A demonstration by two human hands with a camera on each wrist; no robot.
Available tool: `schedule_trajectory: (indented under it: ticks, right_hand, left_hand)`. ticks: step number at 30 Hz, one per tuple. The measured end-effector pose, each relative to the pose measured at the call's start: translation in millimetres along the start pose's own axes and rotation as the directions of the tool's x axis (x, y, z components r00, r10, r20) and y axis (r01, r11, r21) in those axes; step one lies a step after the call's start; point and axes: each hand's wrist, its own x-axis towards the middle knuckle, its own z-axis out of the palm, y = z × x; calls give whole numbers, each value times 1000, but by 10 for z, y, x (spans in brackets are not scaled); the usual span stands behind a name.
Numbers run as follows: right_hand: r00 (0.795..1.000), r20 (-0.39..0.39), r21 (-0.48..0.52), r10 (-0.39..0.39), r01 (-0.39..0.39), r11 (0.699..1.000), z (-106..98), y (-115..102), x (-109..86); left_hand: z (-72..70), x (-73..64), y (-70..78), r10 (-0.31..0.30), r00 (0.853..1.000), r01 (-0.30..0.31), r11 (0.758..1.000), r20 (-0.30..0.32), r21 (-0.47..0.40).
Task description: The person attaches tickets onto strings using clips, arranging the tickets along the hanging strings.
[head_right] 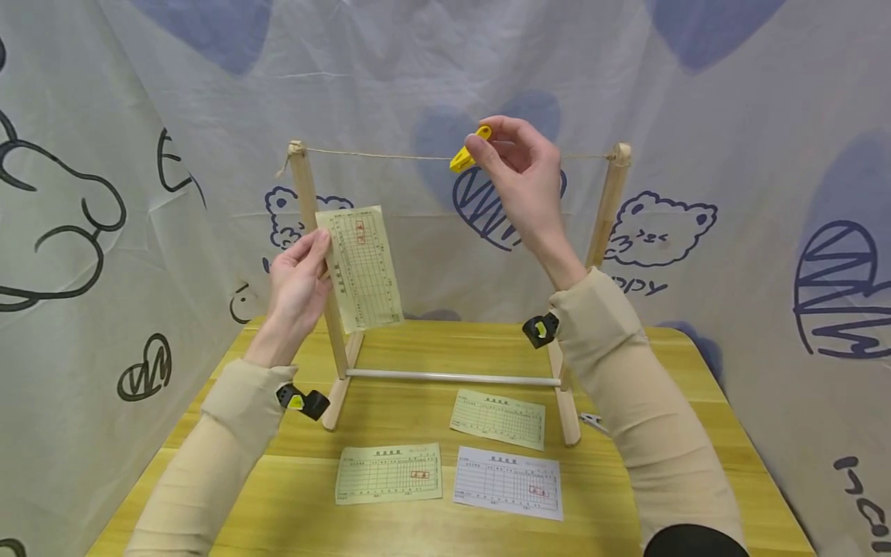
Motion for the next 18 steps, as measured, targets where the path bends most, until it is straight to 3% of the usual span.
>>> schedule_trajectory:
  ticks: [7, 12, 18]
  right_hand:
    - [999, 49, 45, 19, -22, 999, 114, -68, 142]
    - [995, 97, 22, 1, -3, 1000, 256, -56, 232]
    - [988, 149, -17, 34, -32, 999, 467, -60, 343]
  left_hand:
    - [48, 58, 30, 40, 998, -41, 999, -44, -27]
    - [91, 93, 51, 66, 995, -67, 998, -78, -4]
    - [109, 123, 82, 71, 994, -71, 997, -85, 4]
